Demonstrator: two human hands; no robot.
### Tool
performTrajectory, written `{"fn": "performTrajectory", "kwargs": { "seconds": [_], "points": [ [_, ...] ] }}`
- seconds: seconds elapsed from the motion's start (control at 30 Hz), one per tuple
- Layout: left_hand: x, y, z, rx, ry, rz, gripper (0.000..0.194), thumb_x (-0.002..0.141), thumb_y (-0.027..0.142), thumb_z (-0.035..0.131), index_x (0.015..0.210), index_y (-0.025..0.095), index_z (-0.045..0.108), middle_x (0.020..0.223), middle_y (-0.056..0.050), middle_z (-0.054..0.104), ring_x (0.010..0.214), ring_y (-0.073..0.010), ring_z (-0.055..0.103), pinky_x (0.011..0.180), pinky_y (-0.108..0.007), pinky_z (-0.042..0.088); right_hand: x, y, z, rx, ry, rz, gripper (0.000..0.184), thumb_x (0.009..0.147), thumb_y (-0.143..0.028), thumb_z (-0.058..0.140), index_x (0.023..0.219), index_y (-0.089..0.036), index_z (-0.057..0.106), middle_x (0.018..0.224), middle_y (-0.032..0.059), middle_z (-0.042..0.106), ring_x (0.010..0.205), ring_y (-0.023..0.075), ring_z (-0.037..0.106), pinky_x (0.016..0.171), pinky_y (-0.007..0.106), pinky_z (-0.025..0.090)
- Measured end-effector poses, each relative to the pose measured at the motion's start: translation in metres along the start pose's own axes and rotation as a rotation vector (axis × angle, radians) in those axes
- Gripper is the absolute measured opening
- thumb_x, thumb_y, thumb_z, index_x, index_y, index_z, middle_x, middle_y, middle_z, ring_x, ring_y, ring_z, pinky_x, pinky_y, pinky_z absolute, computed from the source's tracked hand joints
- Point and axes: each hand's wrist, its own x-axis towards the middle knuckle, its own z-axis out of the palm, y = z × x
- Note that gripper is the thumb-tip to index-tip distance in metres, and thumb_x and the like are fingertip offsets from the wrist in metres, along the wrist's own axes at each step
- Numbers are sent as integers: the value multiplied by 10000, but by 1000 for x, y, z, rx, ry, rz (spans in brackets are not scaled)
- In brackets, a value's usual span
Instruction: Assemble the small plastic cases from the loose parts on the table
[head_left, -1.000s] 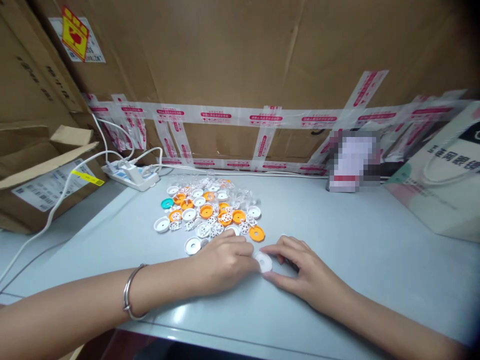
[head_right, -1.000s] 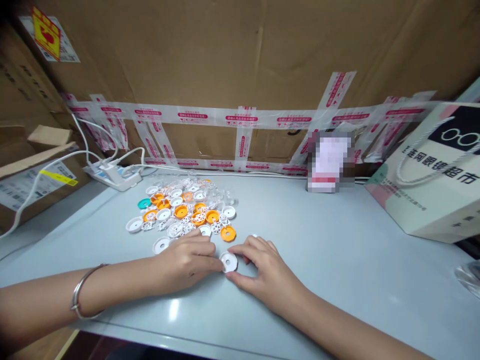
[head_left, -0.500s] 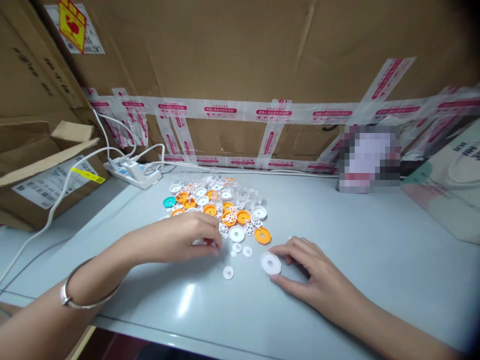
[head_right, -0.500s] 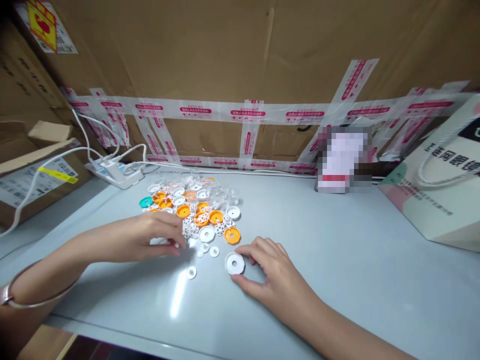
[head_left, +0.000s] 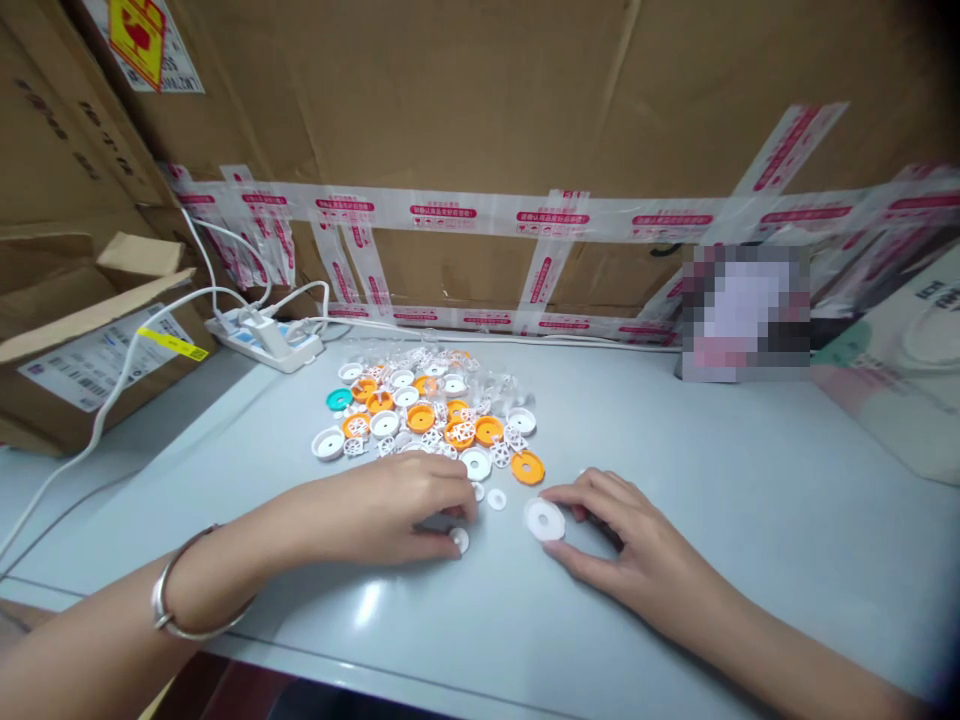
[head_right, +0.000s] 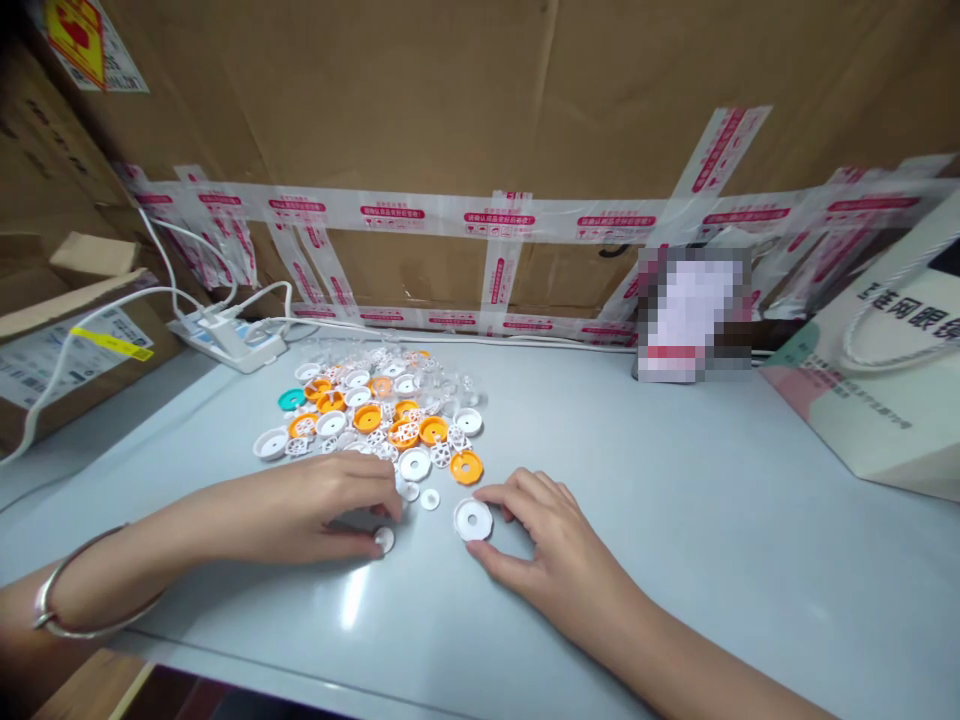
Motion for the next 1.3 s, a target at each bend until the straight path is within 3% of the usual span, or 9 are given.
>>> {"fn": "performTrajectory", "kwargs": {
  "seconds": [0.13,0.27,0.4,0.57,0.77,0.9,1.0,1.3],
  "points": [
    [4,0,6,-28,15,42,148,832,155,541,957,189,613,913,-40,590,854,-142,558,761,-229,428,-1,1,-2,20,14,4,207,793,-231,579,999,-218,589,827,35,573,791,193,544,728,348,448],
    [15,7,18,-64,114,51,159,815,162,557,959,177,625,935,-42,587,857,-133,560,769,-223,433,-5,7,-10,39,79,8,197,797,-270,578,989,-231,586,841,31,564,777,183,546,718,329,451],
    [33,15,41,0,254,-21,140,813,194,542,916,180,636,795,-12,615,704,-118,562,615,-212,417,-8,13,-19,57,154,30,190,798,-302,588,981,-249,584,872,29,566,789,177,546,708,312,449],
    [47,20,58,76,324,-64,146,816,233,540,889,199,661,676,9,630,589,-112,550,529,-213,370,-10,11,-20,76,145,25,197,775,-286,605,964,-232,588,844,30,564,733,168,536,665,300,453],
    [36,20,58,74,412,-72,212,819,335,575,976,214,652,628,25,620,538,-97,552,490,-199,367,-11,3,-13,140,124,-28,196,767,-236,603,963,-226,597,846,27,581,740,159,553,668,280,464],
    [20,21,59,299,474,81,194,858,255,491,930,193,660,544,25,577,447,-100,516,417,-215,318,-9,-3,-8,192,87,-35,200,767,-218,606,967,-215,608,855,33,600,761,158,569,686,278,473],
    [12,20,61,431,469,169,219,869,234,458,972,171,641,521,26,556,414,-114,499,398,-237,322,-7,-4,-4,215,65,-33,209,769,-203,604,977,-211,615,870,39,612,792,163,578,710,282,477],
    [12,20,63,448,368,160,309,881,288,426,1141,163,538,591,18,589,457,-141,551,393,-252,366,-3,-7,-2,210,69,-51,225,745,-174,620,970,-189,626,852,50,624,790,169,580,714,290,480]
  ]
}}
